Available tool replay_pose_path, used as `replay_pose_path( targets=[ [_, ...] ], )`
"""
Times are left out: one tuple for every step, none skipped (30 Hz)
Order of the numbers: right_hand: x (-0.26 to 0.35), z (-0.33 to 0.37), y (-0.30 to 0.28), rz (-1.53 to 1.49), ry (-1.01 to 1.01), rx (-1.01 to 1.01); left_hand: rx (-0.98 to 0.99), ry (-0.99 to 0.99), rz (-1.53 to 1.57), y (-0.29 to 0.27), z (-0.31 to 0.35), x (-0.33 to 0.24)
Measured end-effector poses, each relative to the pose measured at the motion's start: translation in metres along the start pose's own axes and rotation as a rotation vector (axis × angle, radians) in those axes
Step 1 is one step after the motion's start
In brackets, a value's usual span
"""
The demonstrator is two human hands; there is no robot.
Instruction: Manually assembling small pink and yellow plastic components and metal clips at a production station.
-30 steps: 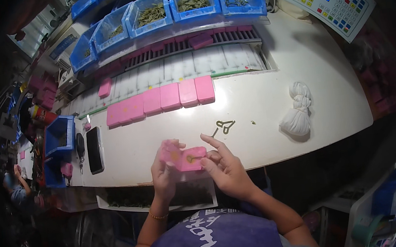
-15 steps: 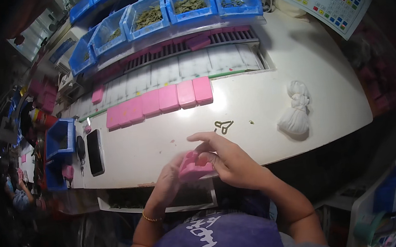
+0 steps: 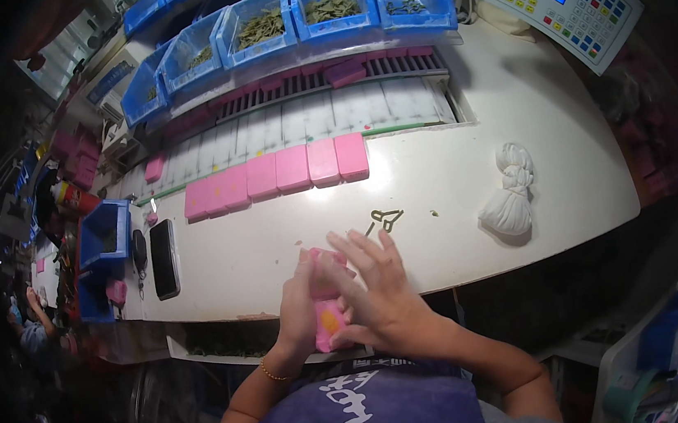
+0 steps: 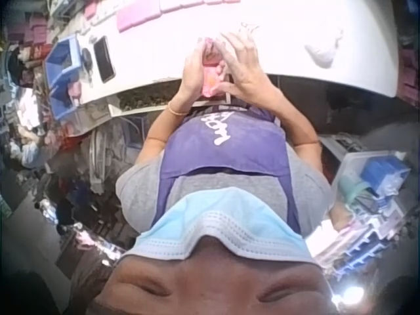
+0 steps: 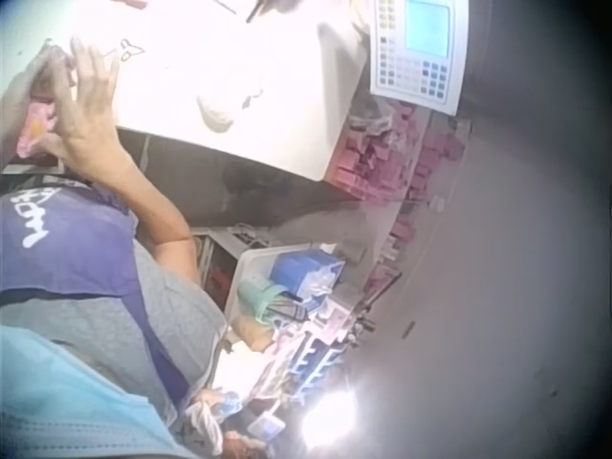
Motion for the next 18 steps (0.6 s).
replay_pose_path(
  targets=[
    [-0.003,-0.001,-0.001,-0.001,0.001,0.002,-0.081,0.049,-0.076,-0.003,0.0,-0.002],
    [-0.008,-0.003,-0.005,0.04,0.022,-0.029,-0.106,0.154,-0.109,-0.008,-0.004,-0.003],
    [-0.013,-0.005,-0.009,0.082,0.047,-0.061,-0.105,0.151,-0.11,-0.007,-0.004,-0.002],
    [-0.009,-0.009,-0.014,0.095,0.045,-0.109,-0.084,0.193,-0.141,-0.005,-0.002,-0.004],
    [-0.01,-0.011,-0.012,0.095,0.048,-0.11,-0.063,0.235,-0.171,-0.003,0.0,-0.005],
    [-0.011,-0.012,-0.012,0.094,0.015,-0.166,-0.061,0.235,-0.172,-0.003,-0.001,-0.004],
    [-0.01,-0.013,-0.013,0.092,-0.018,-0.221,-0.057,0.237,-0.215,-0.004,-0.002,-0.003],
    [-0.01,-0.013,-0.015,0.093,-0.018,-0.222,-0.053,0.239,-0.258,-0.005,-0.003,-0.002],
    [-0.01,-0.012,-0.015,0.071,-0.032,-0.223,-0.053,0.239,-0.258,-0.006,-0.003,-0.001],
    [-0.01,-0.011,-0.016,0.05,-0.047,-0.223,-0.053,0.251,-0.303,-0.007,-0.002,-0.001],
    [-0.009,-0.011,-0.017,0.049,-0.047,-0.223,-0.052,0.264,-0.348,-0.008,-0.002,-0.002],
    [-0.009,-0.011,-0.017,-0.041,-0.005,-0.197,-0.054,0.264,-0.347,-0.008,-0.002,-0.004],
    [-0.009,-0.011,-0.017,-0.131,0.036,-0.17,-0.081,0.234,-0.292,-0.008,-0.003,-0.006],
    [-0.01,-0.012,-0.02,-0.133,0.034,-0.169,-0.108,0.204,-0.236,-0.009,-0.004,-0.007],
    [-0.013,-0.011,-0.026,-0.091,0.058,-0.214,-0.111,0.206,-0.236,-0.011,-0.005,-0.008],
    [-0.018,-0.01,-0.032,-0.05,0.081,-0.26,-0.092,0.173,-0.168,-0.014,-0.007,-0.007],
    [-0.026,-0.01,-0.032,-0.053,0.078,-0.258,-0.074,0.141,-0.1,-0.016,-0.008,-0.006],
    [-0.047,-0.007,-0.032,-0.072,0.197,-0.247,-0.062,0.133,-0.1,-0.014,-0.011,-0.006]
  ],
)
Point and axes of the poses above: each hand's wrist, its own z-axis away from the middle knuckle, its own y-axis out of the palm, x = y × z, the point moved 5 cm from there along -z, towards the middle knuckle, and after that the axes turned 1 degree about -z, right-handed, at the moved point
